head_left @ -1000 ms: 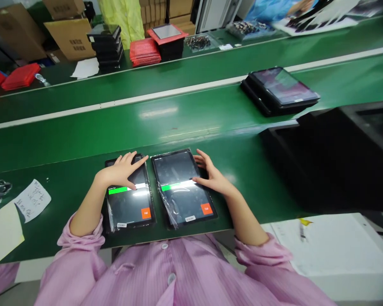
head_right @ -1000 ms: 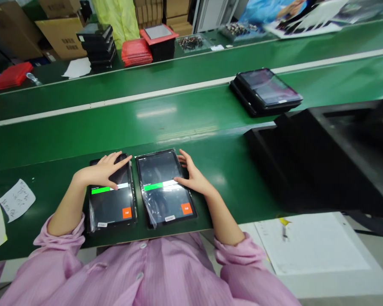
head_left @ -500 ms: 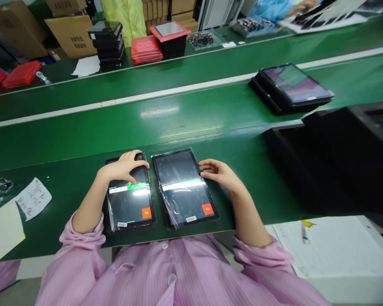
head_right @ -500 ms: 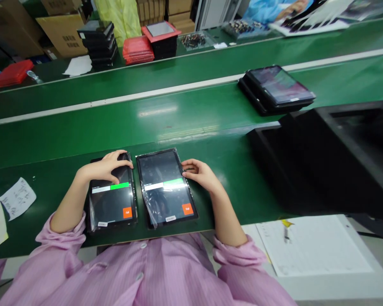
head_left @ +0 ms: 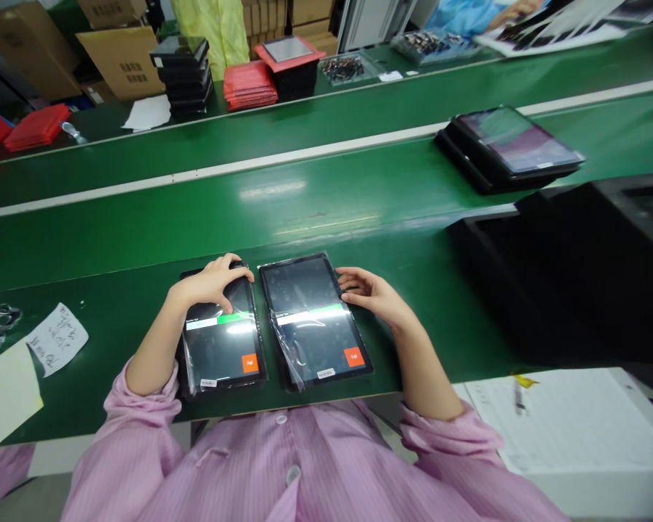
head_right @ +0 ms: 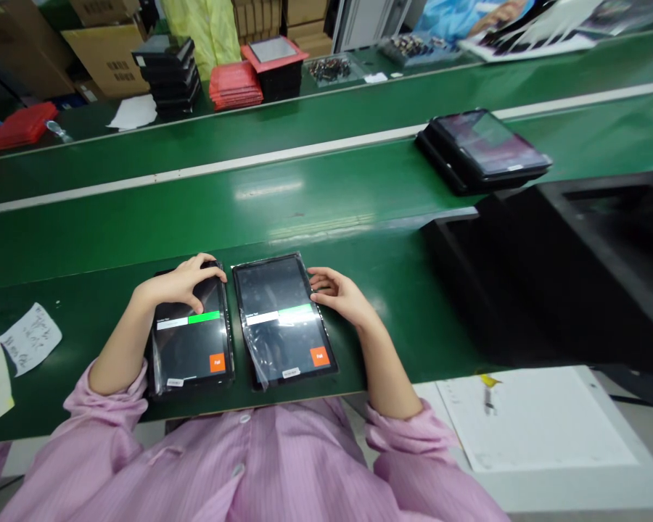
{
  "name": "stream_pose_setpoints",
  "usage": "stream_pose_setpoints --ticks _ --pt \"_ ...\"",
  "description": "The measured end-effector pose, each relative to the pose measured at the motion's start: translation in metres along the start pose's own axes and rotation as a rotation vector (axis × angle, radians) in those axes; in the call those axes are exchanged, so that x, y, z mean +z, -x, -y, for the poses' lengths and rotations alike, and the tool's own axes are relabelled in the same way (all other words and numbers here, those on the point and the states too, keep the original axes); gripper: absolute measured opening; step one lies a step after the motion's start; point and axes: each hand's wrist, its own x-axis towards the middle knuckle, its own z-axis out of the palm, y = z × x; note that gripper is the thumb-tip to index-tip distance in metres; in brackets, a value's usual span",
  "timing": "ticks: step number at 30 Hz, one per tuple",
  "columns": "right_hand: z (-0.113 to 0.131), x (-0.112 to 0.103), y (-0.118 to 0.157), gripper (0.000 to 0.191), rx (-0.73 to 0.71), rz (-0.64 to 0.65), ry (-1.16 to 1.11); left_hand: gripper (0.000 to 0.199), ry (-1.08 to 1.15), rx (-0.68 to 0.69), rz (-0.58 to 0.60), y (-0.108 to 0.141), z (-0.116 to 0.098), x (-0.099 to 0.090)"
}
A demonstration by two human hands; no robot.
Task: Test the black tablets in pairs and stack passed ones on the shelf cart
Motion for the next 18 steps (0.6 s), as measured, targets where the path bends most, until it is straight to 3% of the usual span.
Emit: stream_pose_setpoints --ticks 18 --pt "0.0016 0.0013 0.0017 0.058 0.032 -0.005 0.006 0.072 -0.004 0.026 -0.029 0.0009 0.0029 -0.0002"
